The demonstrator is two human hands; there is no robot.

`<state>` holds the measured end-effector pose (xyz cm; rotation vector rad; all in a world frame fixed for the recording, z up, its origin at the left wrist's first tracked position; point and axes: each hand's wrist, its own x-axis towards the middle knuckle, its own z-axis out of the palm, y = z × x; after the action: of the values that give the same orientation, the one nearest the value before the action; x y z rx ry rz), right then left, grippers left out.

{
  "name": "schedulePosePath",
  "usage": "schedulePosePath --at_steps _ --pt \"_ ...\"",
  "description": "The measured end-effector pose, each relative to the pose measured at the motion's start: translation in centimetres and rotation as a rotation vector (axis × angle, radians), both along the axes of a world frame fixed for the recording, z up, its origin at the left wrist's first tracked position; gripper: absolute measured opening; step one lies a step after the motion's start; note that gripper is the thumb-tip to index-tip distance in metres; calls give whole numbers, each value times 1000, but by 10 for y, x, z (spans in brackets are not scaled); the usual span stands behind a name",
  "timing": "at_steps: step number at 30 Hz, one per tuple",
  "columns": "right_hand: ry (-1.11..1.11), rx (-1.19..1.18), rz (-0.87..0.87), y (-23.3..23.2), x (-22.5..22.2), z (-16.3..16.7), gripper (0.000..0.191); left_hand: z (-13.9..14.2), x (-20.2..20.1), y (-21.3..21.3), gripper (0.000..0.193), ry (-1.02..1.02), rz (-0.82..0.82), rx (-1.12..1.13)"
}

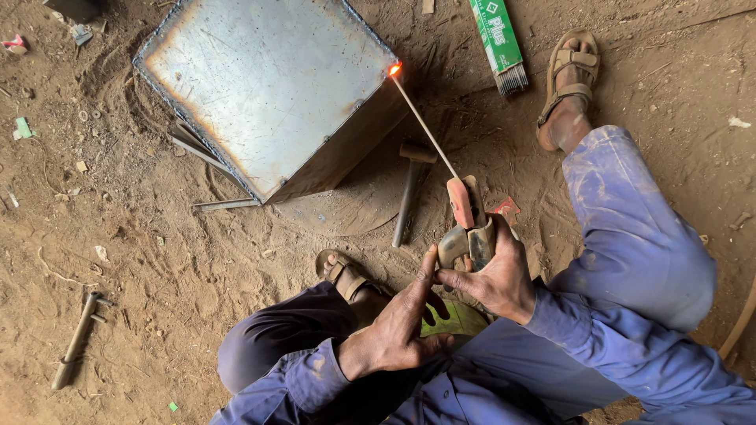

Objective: The person sits on the ground and welds the edges of a square metal box using an electrode holder, striking arcs that produce sparks along the box seams. They reposition the box, weld different corners and sides, and continue welding along the top edge.

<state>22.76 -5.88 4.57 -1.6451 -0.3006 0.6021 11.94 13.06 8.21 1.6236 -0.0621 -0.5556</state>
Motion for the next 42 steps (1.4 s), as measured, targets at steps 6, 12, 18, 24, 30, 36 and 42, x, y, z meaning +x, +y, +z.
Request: schedulePosePath --at_steps 6,12,18,24,30,36,42 --pt "-37 -24 12 0 1 0 63 -1 0 0 126 -22 13 -1" --pt "-20 -86 -36 1 -2 0 67 0 -2 -1 127 2 16 7" --pt "10 -141 -40 1 -1 0 71 2 -1 -3 127 27 29 -23" --pt "-8 -292 13 -1 -1 4 68 3 2 -3 127 24 24 -7" --pt "-80 162 29 3 1 -1 56 2 2 0 124 -118 16 11" --pt "6 144 -6 2 -3 -1 59 1 0 0 125 -115 14 39" --pt "-13 51 -13 1 -2 -2 60 0 -1 -1 126 -32 17 33"
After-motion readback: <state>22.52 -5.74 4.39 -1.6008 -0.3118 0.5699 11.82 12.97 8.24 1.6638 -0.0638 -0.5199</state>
